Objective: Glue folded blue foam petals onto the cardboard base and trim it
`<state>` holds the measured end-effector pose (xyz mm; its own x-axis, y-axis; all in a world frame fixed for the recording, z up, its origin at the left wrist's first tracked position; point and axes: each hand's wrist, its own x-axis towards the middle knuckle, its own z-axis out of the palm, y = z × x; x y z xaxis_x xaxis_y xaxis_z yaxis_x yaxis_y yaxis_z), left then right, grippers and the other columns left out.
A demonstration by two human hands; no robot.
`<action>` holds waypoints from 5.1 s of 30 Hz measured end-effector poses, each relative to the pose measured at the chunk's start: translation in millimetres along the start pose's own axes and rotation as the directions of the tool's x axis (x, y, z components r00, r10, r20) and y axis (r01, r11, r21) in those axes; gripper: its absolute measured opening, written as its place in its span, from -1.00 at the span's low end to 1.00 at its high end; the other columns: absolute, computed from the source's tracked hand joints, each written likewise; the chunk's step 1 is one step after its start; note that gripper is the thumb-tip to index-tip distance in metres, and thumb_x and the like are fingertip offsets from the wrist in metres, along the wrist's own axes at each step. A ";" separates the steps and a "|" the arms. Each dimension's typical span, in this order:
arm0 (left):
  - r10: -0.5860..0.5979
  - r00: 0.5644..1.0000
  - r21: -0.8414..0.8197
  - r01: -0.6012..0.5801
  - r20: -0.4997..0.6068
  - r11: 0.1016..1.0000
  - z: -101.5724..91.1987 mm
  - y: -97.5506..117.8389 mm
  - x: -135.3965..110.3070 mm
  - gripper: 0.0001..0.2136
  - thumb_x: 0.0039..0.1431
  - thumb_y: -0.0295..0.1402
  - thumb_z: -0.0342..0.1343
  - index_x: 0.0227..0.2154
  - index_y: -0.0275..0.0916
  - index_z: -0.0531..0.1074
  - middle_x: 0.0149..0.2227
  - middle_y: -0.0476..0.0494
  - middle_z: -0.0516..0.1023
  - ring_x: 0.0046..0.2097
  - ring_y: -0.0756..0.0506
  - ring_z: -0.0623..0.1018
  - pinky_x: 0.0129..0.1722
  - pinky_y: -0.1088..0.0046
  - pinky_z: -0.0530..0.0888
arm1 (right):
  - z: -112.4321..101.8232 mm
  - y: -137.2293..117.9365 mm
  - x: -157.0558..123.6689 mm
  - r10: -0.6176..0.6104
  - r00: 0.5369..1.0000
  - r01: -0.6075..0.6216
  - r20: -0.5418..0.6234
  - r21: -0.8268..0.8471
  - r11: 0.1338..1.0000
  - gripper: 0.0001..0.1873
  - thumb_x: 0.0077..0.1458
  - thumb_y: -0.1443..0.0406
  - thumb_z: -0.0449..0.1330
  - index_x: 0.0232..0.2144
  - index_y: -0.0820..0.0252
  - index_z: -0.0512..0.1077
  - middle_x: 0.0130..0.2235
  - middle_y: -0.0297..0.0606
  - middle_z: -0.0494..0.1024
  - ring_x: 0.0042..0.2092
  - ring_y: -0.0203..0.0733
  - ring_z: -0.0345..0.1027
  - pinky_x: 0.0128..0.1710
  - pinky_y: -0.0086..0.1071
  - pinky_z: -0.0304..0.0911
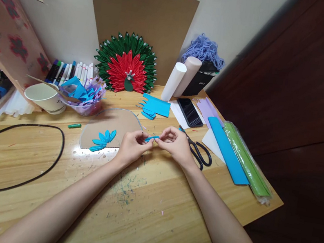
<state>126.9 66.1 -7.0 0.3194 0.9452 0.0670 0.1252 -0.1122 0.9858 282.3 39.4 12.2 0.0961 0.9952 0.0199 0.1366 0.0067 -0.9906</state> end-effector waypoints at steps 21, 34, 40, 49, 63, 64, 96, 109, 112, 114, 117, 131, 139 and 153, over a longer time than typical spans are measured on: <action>0.151 0.978 -0.030 -0.157 -0.146 0.987 -0.9 1.9 -2.8 -0.80 0.03 -0.25 0.13 -0.33 -0.27 0.40 -0.38 -0.11 0.50 -0.40 0.01 0.49 -0.40 0.52 0.44 | -11.9 0.8 7.9 0.081 0.994 -0.078 -0.077 0.048 0.996 -0.64 -0.34 0.21 0.36 -0.55 0.18 0.24 -0.54 -0.33 0.50 -0.45 -0.19 0.47 -0.37 -0.34 0.38; 0.358 0.934 0.151 -0.356 0.012 0.922 -2.6 2.3 -3.7 -0.84 0.11 -0.33 0.08 -0.31 -0.22 0.52 -0.32 -0.17 0.55 -0.28 -0.06 0.51 -0.29 0.43 0.45 | -8.7 -0.8 4.7 0.079 0.997 -0.080 0.024 0.033 0.996 -0.67 -0.31 0.21 0.37 -0.54 0.22 0.31 -0.49 -0.31 0.51 -0.41 -0.25 0.45 -0.35 -0.39 0.36; 0.355 0.935 0.156 -0.349 -0.015 0.924 -2.2 4.3 -3.8 -0.86 0.07 -0.34 0.11 -0.36 -0.24 0.52 -0.34 -0.18 0.56 -0.30 -0.06 0.52 -0.29 0.41 0.46 | -8.7 -2.9 4.3 0.022 0.999 -0.022 0.025 0.003 1.000 -0.68 -0.32 0.21 0.38 -0.53 0.22 0.36 -0.46 -0.30 0.51 -0.41 -0.28 0.42 -0.33 -0.40 0.35; 0.363 0.931 0.187 -0.351 -0.032 0.917 -1.6 2.1 -2.5 -0.88 0.05 -0.38 0.12 -0.35 -0.29 0.50 -0.37 -0.16 0.53 -0.36 -0.01 0.50 -0.36 0.46 0.50 | -7.2 0.3 5.2 0.021 1.000 -0.021 0.022 0.026 0.999 -0.74 -0.28 0.24 0.36 -0.52 0.24 0.41 -0.45 -0.29 0.53 -0.38 -0.27 0.42 -0.31 -0.39 0.33; 0.380 0.925 0.230 -0.366 -0.017 0.902 -3.1 1.6 -3.9 -0.90 0.07 -0.39 0.11 -0.37 -0.28 0.49 -0.38 -0.13 0.52 -0.39 0.01 0.49 -0.39 0.50 0.46 | -10.3 -14.5 -4.5 -0.225 0.968 0.250 0.114 -0.322 0.913 -0.88 -0.06 0.32 0.22 -0.39 0.23 0.50 -0.37 -0.25 0.54 -0.35 -0.26 0.41 -0.31 -0.40 0.33; 0.380 0.925 0.236 -0.367 -0.012 0.900 -3.1 1.8 -4.2 -0.90 0.07 -0.39 0.11 -0.37 -0.27 0.49 -0.38 -0.13 0.52 -0.39 0.01 0.48 -0.39 0.50 0.46 | -10.3 -15.0 -5.0 -0.252 0.959 0.281 0.126 -0.355 0.891 -0.90 -0.05 0.34 0.21 -0.40 0.22 0.49 -0.38 -0.26 0.52 -0.35 -0.27 0.40 -0.32 -0.41 0.31; 0.408 0.903 0.288 -0.429 0.131 0.856 -6.3 -3.1 0.9 -0.85 0.11 -0.34 0.08 -0.29 -0.20 0.51 -0.30 -0.14 0.50 -0.20 -0.08 0.48 -0.21 0.39 0.42 | -16.1 -7.0 3.0 0.022 0.985 0.033 0.168 -0.321 0.946 -0.83 -0.17 0.28 0.23 -0.48 0.30 0.44 -0.54 -0.34 0.41 -0.51 -0.37 0.22 -0.50 -0.47 0.19; 0.441 0.879 0.365 -0.476 0.180 0.800 -5.5 -8.7 0.6 -0.81 0.15 -0.32 0.05 -0.25 -0.23 0.50 -0.28 -0.19 0.52 -0.23 -0.08 0.50 -0.23 0.38 0.42 | -19.8 -7.9 7.2 0.137 0.976 -0.093 0.171 -0.242 0.966 -0.79 -0.19 0.25 0.26 -0.51 0.34 0.44 -0.53 -0.31 0.44 -0.50 -0.37 0.25 -0.48 -0.47 0.18; 0.439 0.879 0.378 -0.475 0.183 0.795 -5.6 -9.2 1.0 -0.81 0.16 -0.32 0.03 -0.27 -0.24 0.50 -0.29 -0.18 0.53 -0.25 -0.08 0.49 -0.26 0.40 0.42 | -20.3 -7.6 7.2 0.151 0.973 -0.111 0.175 -0.220 0.969 -0.79 -0.20 0.24 0.26 -0.51 0.33 0.44 -0.53 -0.31 0.45 -0.50 -0.36 0.27 -0.47 -0.47 0.19; 0.447 0.875 0.387 -0.484 0.189 0.785 -5.7 -8.9 1.3 -0.81 0.17 -0.31 0.02 -0.27 -0.24 0.50 -0.30 -0.18 0.53 -0.25 -0.08 0.49 -0.26 0.39 0.42 | -20.8 -7.8 6.9 0.157 0.973 -0.118 0.171 -0.218 0.969 -0.78 -0.20 0.23 0.26 -0.52 0.32 0.45 -0.53 -0.31 0.45 -0.50 -0.36 0.28 -0.47 -0.46 0.19; 0.458 0.865 0.405 -0.500 0.203 0.766 -5.6 -8.3 1.5 -0.81 0.17 -0.31 0.01 -0.27 -0.24 0.50 -0.31 -0.19 0.52 -0.26 -0.08 0.49 -0.27 0.39 0.42 | -21.4 -9.2 6.6 0.166 0.971 -0.125 0.170 -0.227 0.966 -0.78 -0.19 0.22 0.26 -0.53 0.32 0.44 -0.53 -0.30 0.45 -0.49 -0.35 0.28 -0.46 -0.45 0.19; 0.382 0.903 0.344 -0.429 0.198 0.835 -8.1 -3.3 0.8 -0.87 0.14 -0.44 0.00 -0.34 -0.26 0.46 -0.35 -0.15 0.50 -0.31 -0.06 0.48 -0.33 0.45 0.38 | -22.9 -10.1 6.5 0.139 0.973 -0.092 0.183 -0.245 0.965 -0.77 -0.19 0.21 0.25 -0.51 0.30 0.43 -0.52 -0.31 0.43 -0.47 -0.35 0.26 -0.45 -0.46 0.18; 0.351 0.927 0.180 -0.371 0.133 0.911 -9.4 1.0 1.5 -0.82 0.12 -0.43 0.04 -0.25 -0.21 0.50 -0.31 -0.15 0.53 -0.28 -0.05 0.49 -0.28 0.44 0.40 | -21.0 -12.6 5.4 0.095 0.978 -0.047 0.188 -0.244 0.969 -0.75 -0.16 0.19 0.25 -0.48 0.30 0.41 -0.51 -0.32 0.41 -0.48 -0.36 0.25 -0.47 -0.46 0.18; 0.235 0.969 0.014 -0.237 0.077 0.972 -10.4 4.6 4.6 -0.84 0.11 -0.39 0.06 -0.41 -0.26 0.54 -0.40 -0.13 0.54 -0.32 -0.05 0.49 -0.31 0.45 0.40 | -16.9 -4.3 5.3 -0.022 0.985 0.055 0.170 -0.192 0.980 -0.80 -0.10 0.22 0.23 -0.47 0.27 0.39 -0.48 -0.32 0.41 -0.47 -0.36 0.23 -0.48 -0.47 0.15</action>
<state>119.2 73.1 -0.5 0.4112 0.8660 0.2845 0.0594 -0.3369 0.9397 299.0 43.0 18.9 -0.0755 0.9970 0.0186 0.3286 0.0425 -0.9435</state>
